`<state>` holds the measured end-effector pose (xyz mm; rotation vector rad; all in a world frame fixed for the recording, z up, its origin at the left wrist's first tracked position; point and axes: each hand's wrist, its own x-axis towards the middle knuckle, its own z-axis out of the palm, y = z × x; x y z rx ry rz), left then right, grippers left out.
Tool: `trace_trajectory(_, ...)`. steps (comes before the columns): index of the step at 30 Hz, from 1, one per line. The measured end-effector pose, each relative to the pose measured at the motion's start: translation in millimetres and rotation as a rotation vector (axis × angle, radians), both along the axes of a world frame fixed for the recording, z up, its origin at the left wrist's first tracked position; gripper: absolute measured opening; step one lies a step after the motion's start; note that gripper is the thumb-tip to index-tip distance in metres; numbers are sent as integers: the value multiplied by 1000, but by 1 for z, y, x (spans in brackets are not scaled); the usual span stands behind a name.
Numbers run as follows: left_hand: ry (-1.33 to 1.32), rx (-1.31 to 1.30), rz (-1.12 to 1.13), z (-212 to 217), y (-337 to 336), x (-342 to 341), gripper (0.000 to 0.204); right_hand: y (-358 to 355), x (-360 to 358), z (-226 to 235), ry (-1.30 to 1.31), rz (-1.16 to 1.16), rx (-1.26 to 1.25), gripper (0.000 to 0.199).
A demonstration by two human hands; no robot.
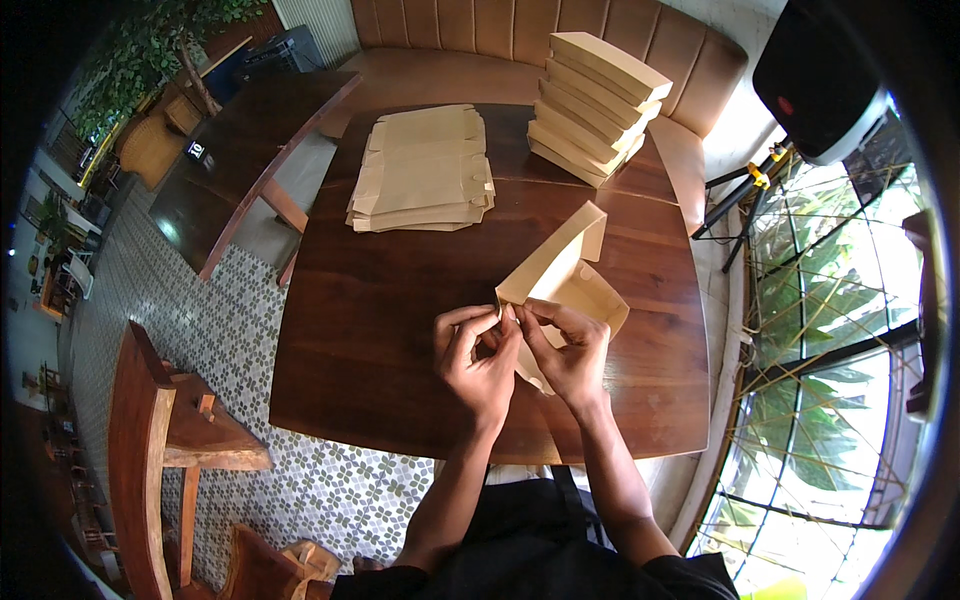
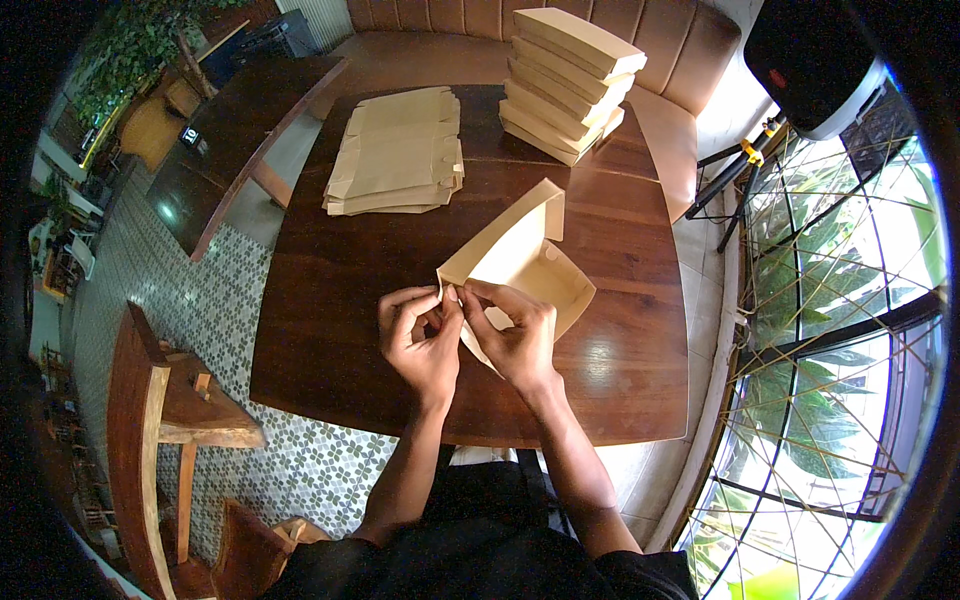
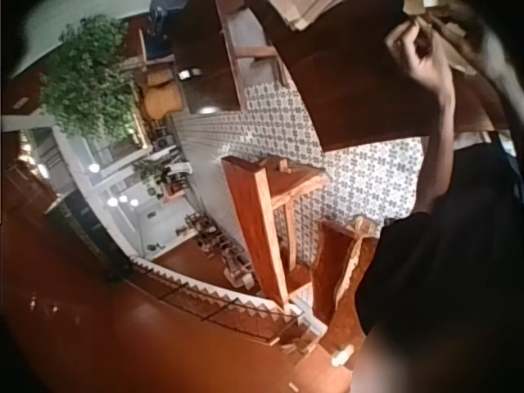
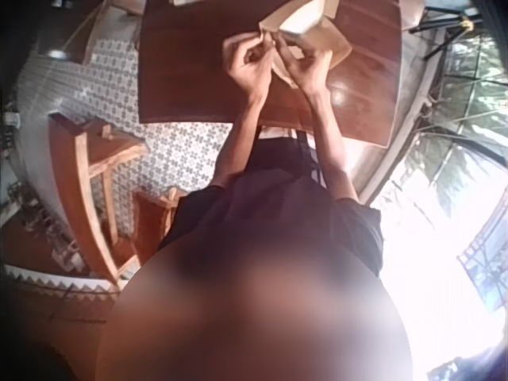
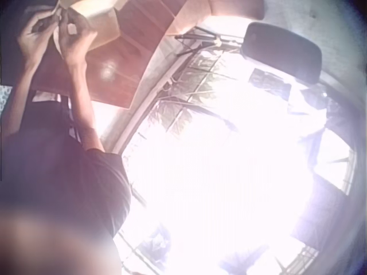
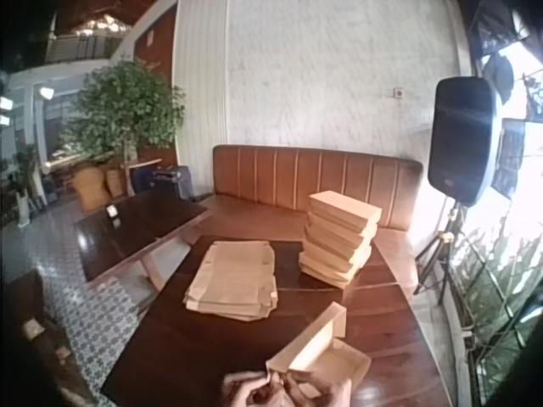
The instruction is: The person assembles flat-packed cardboard boxes by folding the side flaps, tucking tabs into slots, and closing the top flaps. Completed boxes are stacked on the table while additional flat packs are taken from a nearby pile.
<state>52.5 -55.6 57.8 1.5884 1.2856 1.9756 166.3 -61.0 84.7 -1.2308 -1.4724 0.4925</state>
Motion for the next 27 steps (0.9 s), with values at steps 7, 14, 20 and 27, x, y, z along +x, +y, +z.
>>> trace_trajectory(7,27,1,-56,-6,2,-7,21,4,3,-4,25,24,-31,16)
trace_trajectory(14,43,-16,-156,-5,6,-9,20,8,7,-13,83,15,-41,16)
trace_trajectory(20,29,-35,-123,-7,3,-7,20,5,7,-12,57,31,-60,18)
trace_trajectory(27,16,-41,-108,-1,1,-7,21,4,14,-5,16,75,-42,20)
